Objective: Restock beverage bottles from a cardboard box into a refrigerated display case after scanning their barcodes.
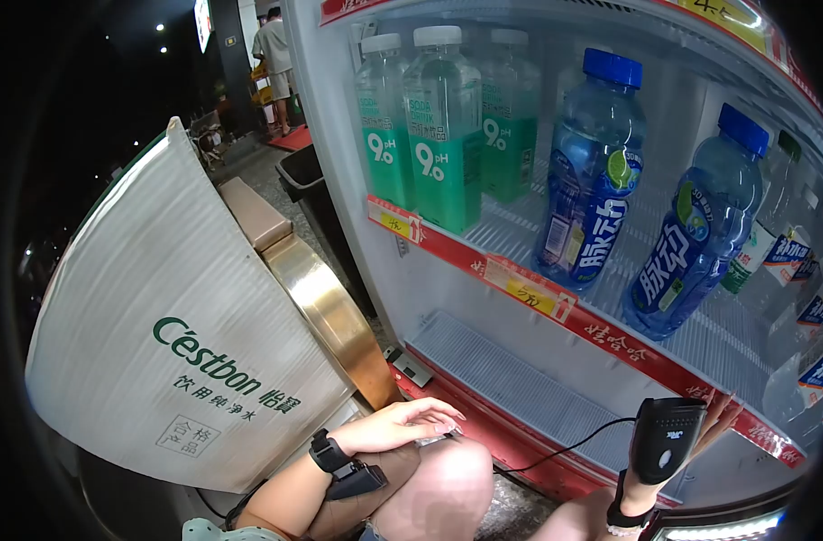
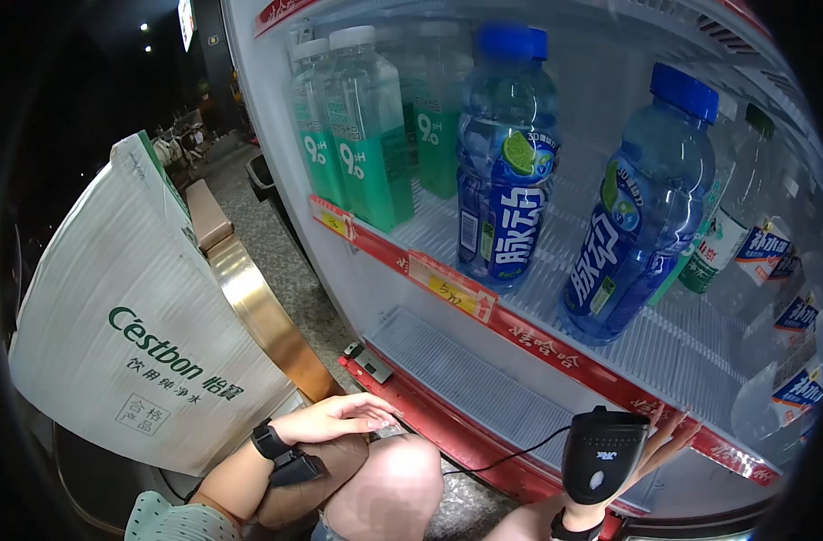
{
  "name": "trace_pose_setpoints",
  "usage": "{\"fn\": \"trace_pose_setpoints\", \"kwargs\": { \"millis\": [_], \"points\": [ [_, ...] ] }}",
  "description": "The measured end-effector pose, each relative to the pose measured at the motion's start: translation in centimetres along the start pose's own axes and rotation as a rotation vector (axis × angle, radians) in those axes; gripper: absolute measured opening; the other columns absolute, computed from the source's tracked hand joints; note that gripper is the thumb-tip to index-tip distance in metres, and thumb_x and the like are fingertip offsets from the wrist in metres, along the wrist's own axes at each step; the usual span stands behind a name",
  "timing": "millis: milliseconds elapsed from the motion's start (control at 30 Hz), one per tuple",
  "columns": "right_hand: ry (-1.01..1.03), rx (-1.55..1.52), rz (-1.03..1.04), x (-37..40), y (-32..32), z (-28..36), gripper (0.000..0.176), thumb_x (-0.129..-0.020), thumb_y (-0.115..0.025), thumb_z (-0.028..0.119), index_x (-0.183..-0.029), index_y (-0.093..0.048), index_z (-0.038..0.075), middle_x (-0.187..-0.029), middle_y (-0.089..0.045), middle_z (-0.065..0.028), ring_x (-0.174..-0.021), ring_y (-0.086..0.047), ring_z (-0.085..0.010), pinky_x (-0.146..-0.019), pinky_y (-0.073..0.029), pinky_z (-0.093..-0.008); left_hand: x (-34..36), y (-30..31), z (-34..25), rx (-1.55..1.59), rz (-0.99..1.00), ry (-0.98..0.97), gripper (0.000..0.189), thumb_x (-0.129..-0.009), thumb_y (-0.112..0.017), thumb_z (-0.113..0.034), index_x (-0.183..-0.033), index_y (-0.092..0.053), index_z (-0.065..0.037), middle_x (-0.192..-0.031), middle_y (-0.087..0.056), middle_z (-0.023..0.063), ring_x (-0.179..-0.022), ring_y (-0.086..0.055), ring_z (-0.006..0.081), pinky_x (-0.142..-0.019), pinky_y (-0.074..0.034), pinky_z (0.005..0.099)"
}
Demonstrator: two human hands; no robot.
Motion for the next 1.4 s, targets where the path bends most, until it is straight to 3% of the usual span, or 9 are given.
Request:
{"fn": "trace_pose_setpoints", "kwargs": {
  "millis": [167,767,800,867,1000,1067,1200,1300,1400],
  "points": [
    [0.066,0.041,-0.095,-0.6,0.5,0.6,0.058,-0.082,-0.04,0.04,-0.131,-0.03,0.012,-0.137,-0.026,-0.0097,-0.127,-0.022,-0.0334,-0.102,-0.02,-0.0529,0.0,0.0,-0.2,0.012,-0.002,0.01,0.035,-0.089,-0.045,-0.016,-0.12,-0.04,-0.001,-0.117,-0.049,0.0107,-0.111,-0.045,0.0167,-0.095,-0.035,0.0286],
    [0.077,0.02,0.028,-0.8,2.3,2.1,0.078,-0.077,-0.042,0.054,-0.129,-0.029,-0.002,-0.136,-0.024,-0.0184,-0.127,-0.018,-0.037,-0.102,-0.015,-0.0551,0.0,-0.2,-0.6,0.004,-0.029,0.022,0.034,-0.088,-0.047,-0.018,-0.118,-0.043,-0.002,-0.111,-0.053,0.0087,-0.107,-0.047,0.0151,-0.092,-0.036,0.0282],
    [0.076,0.021,0.027,-0.8,2.4,2.2,0.078,-0.077,-0.042,0.054,-0.129,-0.029,-0.002,-0.136,-0.024,-0.0184,-0.127,-0.018,-0.037,-0.102,-0.015,-0.0551,0.0,-0.2,-0.7,-0.002,-0.026,0.036,0.034,-0.089,-0.047,-0.016,-0.118,-0.042,0.0,-0.114,-0.052,0.0098,-0.108,-0.047,0.0155,-0.093,-0.036,0.0279],
    [0.04,-0.22,0.045,-0.8,2.6,2.2,0.073,-0.074,-0.057,0.026,-0.132,-0.022,0.0,-0.139,-0.019,-0.0169,-0.129,-0.011,-0.0358,-0.104,-0.003,-0.0517,0.0,-0.3,-0.8,-0.024,-0.024,0.043,0.034,-0.089,-0.047,-0.016,-0.118,-0.042,0.0,-0.113,-0.052,0.0097,-0.108,-0.047,0.0155,-0.093,-0.036,0.0279],
    [0.047,-0.216,0.051,-0.6,2.4,2.0,0.071,-0.075,-0.057,0.025,-0.132,-0.023,-0.001,-0.139,-0.019,-0.0168,-0.129,-0.011,-0.0355,-0.104,-0.004,-0.0514,0.0,-0.3,-0.6,-0.012,-0.028,0.034,0.034,-0.088,-0.048,-0.016,-0.118,-0.042,0.0,-0.113,-0.053,0.0096,-0.108,-0.047,0.0156,-0.093,-0.036,0.0281],
    [0.053,-0.072,0.034,-1.0,2.4,2.1,0.077,-0.076,-0.046,0.053,-0.129,-0.031,-0.002,-0.135,-0.026,-0.0187,-0.126,-0.02,-0.0379,-0.102,-0.013,-0.0562,0.0,-0.3,-0.5,-0.01,-0.032,0.04,0.034,-0.088,-0.048,-0.016,-0.118,-0.042,0.0,-0.113,-0.053,0.0095,-0.108,-0.047,0.0156,-0.093,-0.036,0.0283],
    [0.067,-0.023,0.014,-1.0,2.2,2.2,0.076,-0.076,-0.047,0.052,-0.128,-0.031,-0.002,-0.135,-0.027,-0.019,-0.126,-0.021,-0.0385,-0.101,-0.013,-0.0563,-0.1,-0.3,-0.5,-0.008,-0.039,0.059,0.034,-0.088,-0.048,-0.016,-0.117,-0.042,0.0,-0.113,-0.053,0.0094,-0.108,-0.046,0.0156,-0.093,-0.035,0.0287],
    [0.047,-0.197,0.023,-0.6,2.0,2.0,0.07,-0.076,-0.055,0.028,-0.132,-0.023,0.0,-0.14,-0.018,-0.0156,-0.13,-0.01,-0.034,-0.104,-0.003,-0.0504,0.0,-0.4,-0.8,-0.035,-0.045,0.069,0.034,-0.088,-0.048,-0.016,-0.118,-0.042,0.0,-0.113,-0.053,0.0096,-0.109,-0.046,0.0159,-0.093,-0.035,0.0286],
    [0.08,-0.045,-0.076,-1.0,2.0,2.3,0.074,-0.076,-0.047,0.049,-0.127,-0.033,-0.002,-0.135,-0.027,-0.0181,-0.126,-0.022,-0.0383,-0.102,-0.013,-0.0563,0.0,-0.4,-0.7,-0.01,-0.04,0.035,0.035,-0.088,-0.047,-0.016,-0.118,-0.042,0.0,-0.113,-0.053,0.0095,-0.109,-0.046,0.0162,-0.093,-0.035,0.0286]
  ]
}}
Point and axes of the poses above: each hand's wrist, its own x-axis away from the middle knuckle, its own y-axis out of the back of the hand, z = x × y, the point moved 2 cm from there along -x, towards the middle knuckle
